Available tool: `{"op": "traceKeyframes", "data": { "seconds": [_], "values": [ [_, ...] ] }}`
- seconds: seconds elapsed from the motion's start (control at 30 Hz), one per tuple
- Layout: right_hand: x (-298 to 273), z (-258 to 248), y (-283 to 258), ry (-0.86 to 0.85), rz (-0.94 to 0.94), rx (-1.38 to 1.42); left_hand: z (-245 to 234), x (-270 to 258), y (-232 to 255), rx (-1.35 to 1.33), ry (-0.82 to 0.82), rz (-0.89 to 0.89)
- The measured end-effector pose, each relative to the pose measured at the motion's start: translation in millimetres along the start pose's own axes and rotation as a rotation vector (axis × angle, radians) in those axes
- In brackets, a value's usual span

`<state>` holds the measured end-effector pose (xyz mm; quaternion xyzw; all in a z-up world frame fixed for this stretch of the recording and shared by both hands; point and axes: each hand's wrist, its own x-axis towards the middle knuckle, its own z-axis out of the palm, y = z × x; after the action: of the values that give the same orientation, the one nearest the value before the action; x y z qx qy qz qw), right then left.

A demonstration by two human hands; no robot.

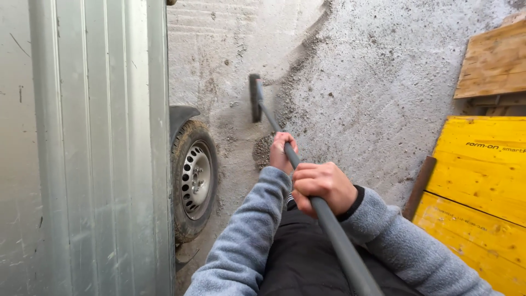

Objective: Sweeping dirt and debris off a concrete garage floor using a push broom.

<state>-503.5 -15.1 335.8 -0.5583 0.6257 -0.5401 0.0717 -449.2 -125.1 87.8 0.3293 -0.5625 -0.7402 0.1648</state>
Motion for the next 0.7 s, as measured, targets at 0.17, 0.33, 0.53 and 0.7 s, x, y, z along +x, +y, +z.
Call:
{"op": "traceKeyframes", "data": {
  "seconds": [0.17,0.33,0.53,0.7],
  "values": [
    [-16.9,-1.1,28.8,0.059,0.179,0.085,-28.3,66.1,-84.3,0.552,-0.02,-0.004],
    [-36.8,2.0,36.0,0.12,0.299,0.013,-5.2,92.0,-138.5,0.491,-0.15,-0.074],
    [-36.9,-10.5,-11.4,0.079,0.146,-0.192,53.3,10.7,-38.9,-0.171,-0.238,-0.214],
    [-42.3,-15.1,-54.2,0.072,0.076,-0.157,43.1,-42.9,-16.1,-0.276,-0.128,-0.2]
  ]
}}
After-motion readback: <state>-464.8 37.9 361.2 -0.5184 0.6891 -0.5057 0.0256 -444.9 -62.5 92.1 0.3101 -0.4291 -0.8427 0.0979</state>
